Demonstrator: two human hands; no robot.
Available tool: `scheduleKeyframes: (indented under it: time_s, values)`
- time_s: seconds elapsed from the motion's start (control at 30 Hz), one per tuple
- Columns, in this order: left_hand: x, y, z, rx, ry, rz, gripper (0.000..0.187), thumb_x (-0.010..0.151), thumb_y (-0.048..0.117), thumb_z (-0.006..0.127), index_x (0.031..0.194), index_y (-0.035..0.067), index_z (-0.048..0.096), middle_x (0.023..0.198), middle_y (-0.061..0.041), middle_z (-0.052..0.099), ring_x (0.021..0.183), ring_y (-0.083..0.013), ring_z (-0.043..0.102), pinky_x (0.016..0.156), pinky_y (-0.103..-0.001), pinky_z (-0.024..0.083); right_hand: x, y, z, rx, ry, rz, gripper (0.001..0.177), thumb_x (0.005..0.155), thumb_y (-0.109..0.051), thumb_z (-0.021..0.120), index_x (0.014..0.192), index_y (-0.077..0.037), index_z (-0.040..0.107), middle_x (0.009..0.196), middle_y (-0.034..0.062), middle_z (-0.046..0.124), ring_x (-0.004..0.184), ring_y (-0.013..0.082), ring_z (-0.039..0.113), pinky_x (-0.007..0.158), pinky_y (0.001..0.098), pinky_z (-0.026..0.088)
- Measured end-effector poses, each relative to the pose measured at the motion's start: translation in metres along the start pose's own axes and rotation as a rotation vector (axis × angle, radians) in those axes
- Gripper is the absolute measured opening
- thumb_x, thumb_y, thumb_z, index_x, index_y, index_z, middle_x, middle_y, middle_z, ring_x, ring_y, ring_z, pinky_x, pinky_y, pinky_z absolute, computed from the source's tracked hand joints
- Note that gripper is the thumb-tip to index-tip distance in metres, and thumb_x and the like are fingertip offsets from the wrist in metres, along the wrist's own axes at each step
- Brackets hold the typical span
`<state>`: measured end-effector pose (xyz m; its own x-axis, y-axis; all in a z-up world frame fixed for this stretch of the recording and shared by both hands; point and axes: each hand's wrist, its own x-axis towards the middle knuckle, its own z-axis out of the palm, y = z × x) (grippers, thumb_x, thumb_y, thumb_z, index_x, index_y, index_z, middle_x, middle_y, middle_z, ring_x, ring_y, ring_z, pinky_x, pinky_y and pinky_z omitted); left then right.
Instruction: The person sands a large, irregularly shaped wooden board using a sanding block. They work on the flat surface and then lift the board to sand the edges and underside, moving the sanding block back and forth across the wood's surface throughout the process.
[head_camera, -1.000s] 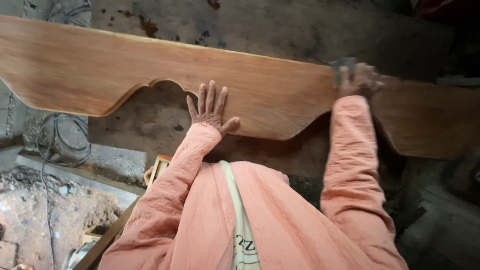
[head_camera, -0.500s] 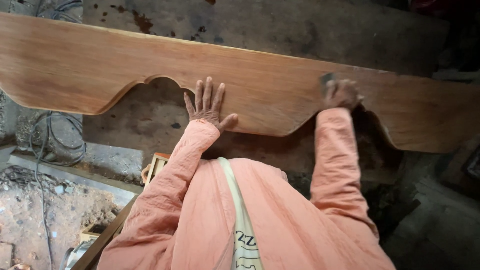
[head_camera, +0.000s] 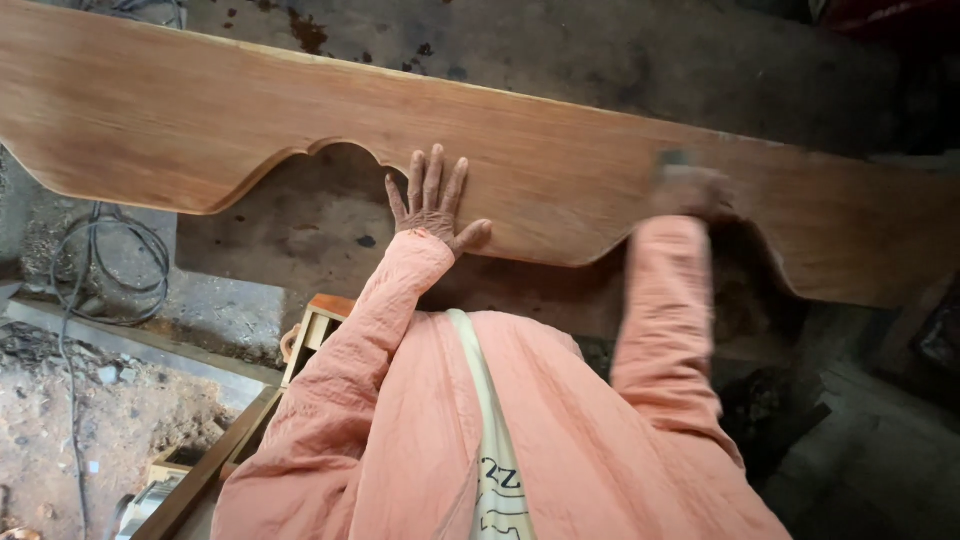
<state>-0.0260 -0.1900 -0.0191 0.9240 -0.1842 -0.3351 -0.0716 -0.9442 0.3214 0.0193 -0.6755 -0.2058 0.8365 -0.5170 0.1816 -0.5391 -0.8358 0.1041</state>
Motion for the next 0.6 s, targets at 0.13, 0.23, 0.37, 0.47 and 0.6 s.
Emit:
scheduleKeyframes:
  time_s: [0.13, 0.23, 0.37, 0.47, 0.6]
  values:
    - [-0.001, -0.001, -0.005, 0.004, -0.021, -0.005, 0.098, 0.091, 0.083, 0.041, 0.167, 0.036, 0.000, 0.174, -0.002, -0.015, 0.158, -0.0285, -0.019, 0.124, -0.069, -0.011, -0.011, -0.032, 0.071, -0.164, 0.078, -0.219, 0.064, 0.108, -0.057, 0.040, 0.145, -0.006, 0.048, 0.133, 0.0256, 0.056, 0.123, 0.0425, 0.051, 0.102, 0.0599, 0.028]
    - [0.001, 0.000, -0.009, 0.003, -0.052, -0.005, 0.097, 0.092, 0.083, 0.039, 0.167, 0.035, -0.001, 0.174, -0.002, -0.015, 0.158, -0.0287, -0.019, 0.124, -0.070, -0.010, 0.057, 0.016, 0.042, -0.612, 0.476, 0.261, 0.031, 0.099, -0.039, 0.055, 0.110, -0.015, 0.069, 0.100, 0.0165, 0.066, 0.090, 0.0361, 0.062, 0.073, 0.0561, 0.038]
    - [0.001, -0.004, 0.009, 0.042, 0.059, 0.018, 0.100, 0.089, 0.086, 0.037, 0.168, 0.034, 0.005, 0.174, -0.003, -0.010, 0.159, -0.0300, -0.014, 0.121, -0.071, -0.008, 0.086, 0.093, -0.087, -0.276, -0.156, 0.344, 0.034, 0.096, -0.040, 0.056, 0.100, -0.013, 0.076, 0.109, 0.0258, 0.068, 0.101, 0.0557, 0.065, 0.077, 0.0883, 0.043]
    - [0.001, -0.003, 0.004, 0.011, 0.052, 0.022, 0.100, 0.088, 0.084, 0.041, 0.168, 0.033, 0.007, 0.174, -0.005, -0.009, 0.159, -0.0325, -0.012, 0.120, -0.072, -0.008, 0.138, 0.214, 0.027, -0.507, -0.521, 0.216, 0.061, 0.100, -0.068, 0.048, 0.124, -0.017, 0.071, 0.134, 0.0202, 0.065, 0.125, 0.0395, 0.058, 0.097, 0.0521, 0.047]
    - [0.002, -0.006, 0.012, 0.013, 0.063, 0.026, 0.102, 0.088, 0.085, 0.039, 0.168, 0.031, 0.007, 0.173, -0.006, -0.011, 0.158, -0.0313, -0.014, 0.120, -0.072, -0.009, 0.018, 0.101, -0.025, -0.546, 0.026, 0.312, 0.061, 0.105, -0.041, 0.047, 0.132, 0.013, 0.061, 0.128, 0.0400, 0.056, 0.110, 0.0677, 0.056, 0.081, 0.0943, 0.037]
